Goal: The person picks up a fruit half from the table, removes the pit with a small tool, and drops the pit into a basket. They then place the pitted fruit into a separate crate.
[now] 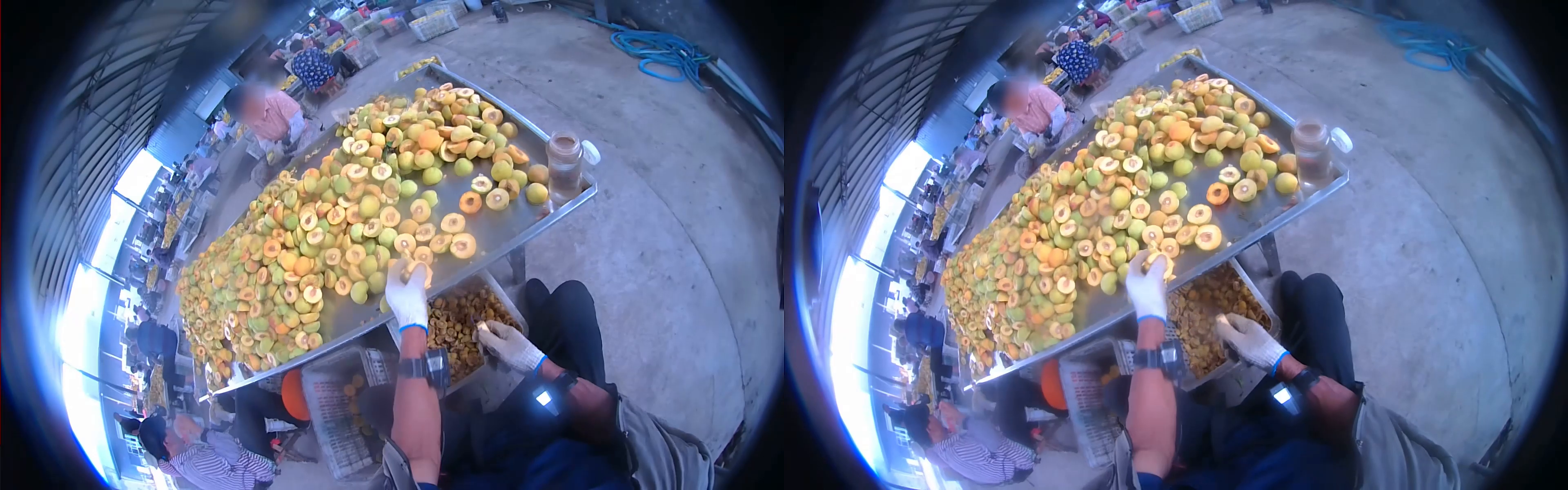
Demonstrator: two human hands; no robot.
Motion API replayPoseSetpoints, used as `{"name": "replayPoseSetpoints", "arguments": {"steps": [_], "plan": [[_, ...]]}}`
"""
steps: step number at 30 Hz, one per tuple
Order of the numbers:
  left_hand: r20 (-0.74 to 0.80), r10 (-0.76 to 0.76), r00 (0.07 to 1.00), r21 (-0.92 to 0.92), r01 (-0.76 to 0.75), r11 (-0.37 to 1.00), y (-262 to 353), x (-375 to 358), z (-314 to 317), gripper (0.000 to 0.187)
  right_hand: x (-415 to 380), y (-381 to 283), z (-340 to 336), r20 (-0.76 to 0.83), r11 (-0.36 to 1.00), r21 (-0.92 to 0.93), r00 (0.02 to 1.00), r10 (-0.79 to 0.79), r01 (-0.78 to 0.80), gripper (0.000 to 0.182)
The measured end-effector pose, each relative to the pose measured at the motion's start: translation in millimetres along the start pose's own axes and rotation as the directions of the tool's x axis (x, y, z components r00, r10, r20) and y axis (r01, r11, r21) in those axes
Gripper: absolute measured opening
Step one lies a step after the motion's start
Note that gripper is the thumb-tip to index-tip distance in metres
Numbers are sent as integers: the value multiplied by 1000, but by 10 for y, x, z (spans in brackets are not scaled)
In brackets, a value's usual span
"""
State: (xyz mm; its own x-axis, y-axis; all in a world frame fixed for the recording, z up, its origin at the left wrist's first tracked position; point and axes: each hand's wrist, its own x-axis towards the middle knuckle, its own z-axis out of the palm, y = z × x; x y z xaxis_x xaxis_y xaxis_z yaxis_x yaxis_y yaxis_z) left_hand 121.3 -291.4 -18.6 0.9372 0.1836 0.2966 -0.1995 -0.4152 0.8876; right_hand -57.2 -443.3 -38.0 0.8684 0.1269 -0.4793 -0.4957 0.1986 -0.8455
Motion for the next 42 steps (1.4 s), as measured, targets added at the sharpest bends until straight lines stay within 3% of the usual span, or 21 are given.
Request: {"name": "replayPoseSetpoints", "arguments": {"steps": [1, 2, 3, 5, 6, 8, 10, 12, 14, 16, 19, 21, 25, 29, 32, 34, 42], "plan": [[95, -207, 974, -203, 223, 953, 180, -93, -171, 34, -28, -54, 9, -15, 999, 29, 999, -37, 37, 40], [223, -379, 898, -374, 438, 818, 280, -174, -302, 33, -63, -129, 20, -29, 996, 55, 997, -74, 75, 40], [215, -386, 897, -372, 441, 817, 273, -274, -375, 33, -135, -243, 37, -30, 995, 50, 996, -87, 88, 37], [322, -363, 874, -676, 481, 558, 217, -538, -474, 23, -269, -431, 77, -4, 993, 18, 993, -120, 120, 36], [320, -374, 871, -674, 486, 555, 203, -658, -502, 23, -301, -465, 94, 13, 987, -13, 987, -158, 158, 35], [367, -385, 847, -813, 493, 310, 177, -859, -526, 29, -319, -441, 139, 8, 984, -62, 986, -167, 168, 35], [377, -393, 839, -799, 509, 319, 228, -1004, -505, 35, -350, -429, 211, 7, 931, -142, 941, -339, 337, 32], [309, -527, 792, -854, 475, 212, 436, -1153, -468, 42, -390, -469, 242, 7, 927, -221, 951, -309, 303, 35], [357, -488, 797, -841, 501, 202, 390, -1259, -487, 47, -412, -455, 281, -10, 865, -386, 937, -350, 319, 39], [344, -529, 776, -844, 502, 187, 538, -1313, -469, 44, -419, -452, 315, 2, 889, -333, 943, -332, 314, 41], [359, -547, 756, -829, 527, 185, 503, -1294, -422, 43, -440, -443, 349, -41, 843, -447, 935, -352, 298, 44], [367, -554, 747, -827, 535, 173, 587, -1301, -436, 44, -458, -435, 355, -77, 729, -616, 898, -434, 299, 44], [403, -504, 764, -808, 555, 196, 634, -1324, -477, 49, -457, -383, 389, -77, 646, -686, 849, -522, 335, 44], [388, -443, 809, -818, 523, 239, 579, -1369, -468, 49, -452, -376, 421, -74, 606, -753, 883, -464, 255, 45], [394, -466, 792, -826, 528, 198, 567, -1370, -459, 48, -446, -379, 445, -76, 617, -742, 882, -465, 262, 46], [357, -542, 760, -791, 555, 258, 661, -1364, -442, 46, -449, -381, 474, -79, 625, -735, 883, -463, 262, 46], [307, -537, 785, -816, 508, 276, 486, -1445, -372, 44, -483, -518, 571, -91, 645, -756, 958, -272, 111, 56]]}}
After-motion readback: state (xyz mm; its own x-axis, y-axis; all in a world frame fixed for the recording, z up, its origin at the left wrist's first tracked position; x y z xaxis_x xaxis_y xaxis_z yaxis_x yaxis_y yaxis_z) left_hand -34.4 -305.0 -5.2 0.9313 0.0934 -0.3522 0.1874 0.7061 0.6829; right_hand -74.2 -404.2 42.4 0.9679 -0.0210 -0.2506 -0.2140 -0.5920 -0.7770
